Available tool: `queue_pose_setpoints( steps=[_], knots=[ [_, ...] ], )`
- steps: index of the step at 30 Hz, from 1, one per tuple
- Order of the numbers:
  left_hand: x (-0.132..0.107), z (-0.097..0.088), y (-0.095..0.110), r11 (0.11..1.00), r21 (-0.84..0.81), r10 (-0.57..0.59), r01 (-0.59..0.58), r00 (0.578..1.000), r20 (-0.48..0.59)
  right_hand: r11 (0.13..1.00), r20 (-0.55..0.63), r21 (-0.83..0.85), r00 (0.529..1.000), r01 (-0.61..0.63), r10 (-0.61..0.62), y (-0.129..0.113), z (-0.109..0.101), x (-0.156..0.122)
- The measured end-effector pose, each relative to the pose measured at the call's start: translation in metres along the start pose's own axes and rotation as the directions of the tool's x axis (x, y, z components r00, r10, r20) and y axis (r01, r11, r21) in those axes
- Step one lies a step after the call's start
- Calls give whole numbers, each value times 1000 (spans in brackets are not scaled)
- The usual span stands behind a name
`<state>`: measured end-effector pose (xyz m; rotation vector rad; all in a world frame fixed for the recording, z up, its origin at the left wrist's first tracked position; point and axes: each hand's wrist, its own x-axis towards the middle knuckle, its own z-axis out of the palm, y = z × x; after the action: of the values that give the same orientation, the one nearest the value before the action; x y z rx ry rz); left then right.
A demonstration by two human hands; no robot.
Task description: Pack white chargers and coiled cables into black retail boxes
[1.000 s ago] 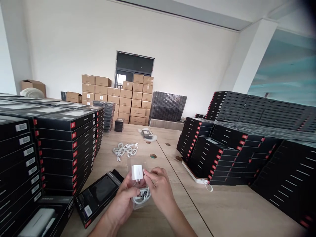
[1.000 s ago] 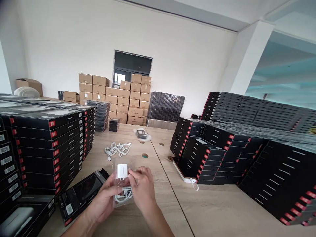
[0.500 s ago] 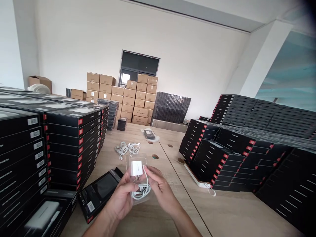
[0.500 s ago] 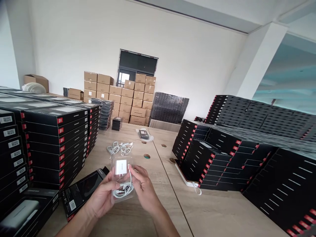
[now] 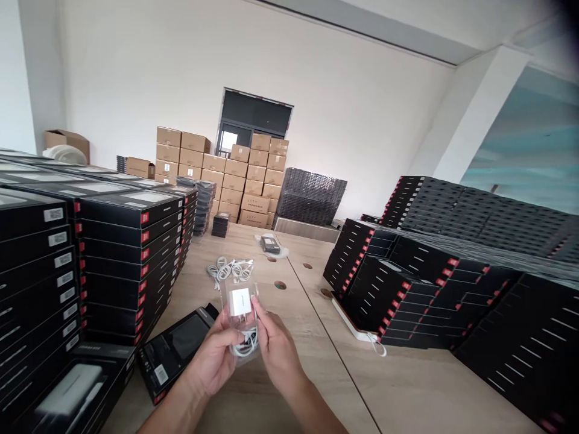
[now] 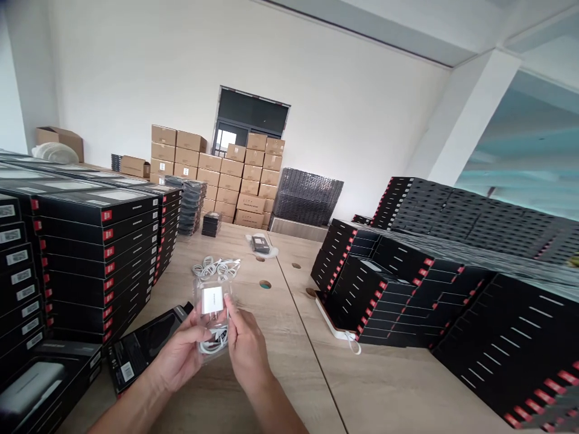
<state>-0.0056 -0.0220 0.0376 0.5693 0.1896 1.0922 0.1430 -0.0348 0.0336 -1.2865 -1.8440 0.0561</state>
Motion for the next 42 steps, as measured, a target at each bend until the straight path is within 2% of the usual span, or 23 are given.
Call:
queue_pose_setpoints(
  steps=[3,7,10,12,14,16,19,21,23,26,32,40,42],
  knots=[
    [-1,2,2,1000,22,4,-4,1000,5,999,-6,43,1000,-31,31,-5,-1,-1],
    [-4,6,9,996,75,-50,42,994,102,950,7,296,994,-102,105,-17,-10,-7],
    [-5,6,12,994,101,-48,36,993,112,803,62,550,970,-228,233,-20,-18,-9],
    [-4,6,12,994,104,-36,26,995,91,670,170,669,944,-320,281,-20,-23,-8],
    [-3,5,12,991,126,-52,42,995,81,587,286,707,919,-393,271,-19,-26,-5],
    [-2,5,12,984,161,-90,77,993,77,558,362,702,896,-443,256,-19,-27,-3],
    [-1,5,14,953,274,-136,129,991,6,521,375,702,874,-486,309,-15,-26,-4],
    [-1,3,15,891,420,-139,171,985,-106,498,341,704,856,-506,389,-10,-23,-6],
    [1,0,13,812,544,-121,213,972,-201,485,294,705,836,-517,463,-4,-21,-8],
    [4,-4,10,745,623,-103,237,964,-243,497,240,704,829,-507,505,1,-19,-10],
    [6,-6,7,726,646,-119,234,969,-217,554,235,654,835,-515,498,-2,-17,-9],
    [8,-12,3,715,659,-148,232,972,-181,592,243,605,832,-531,498,0,-10,-14],
    [6,-11,5,705,669,-154,234,972,-178,576,274,607,825,-547,494,3,-10,-16]
  ],
)
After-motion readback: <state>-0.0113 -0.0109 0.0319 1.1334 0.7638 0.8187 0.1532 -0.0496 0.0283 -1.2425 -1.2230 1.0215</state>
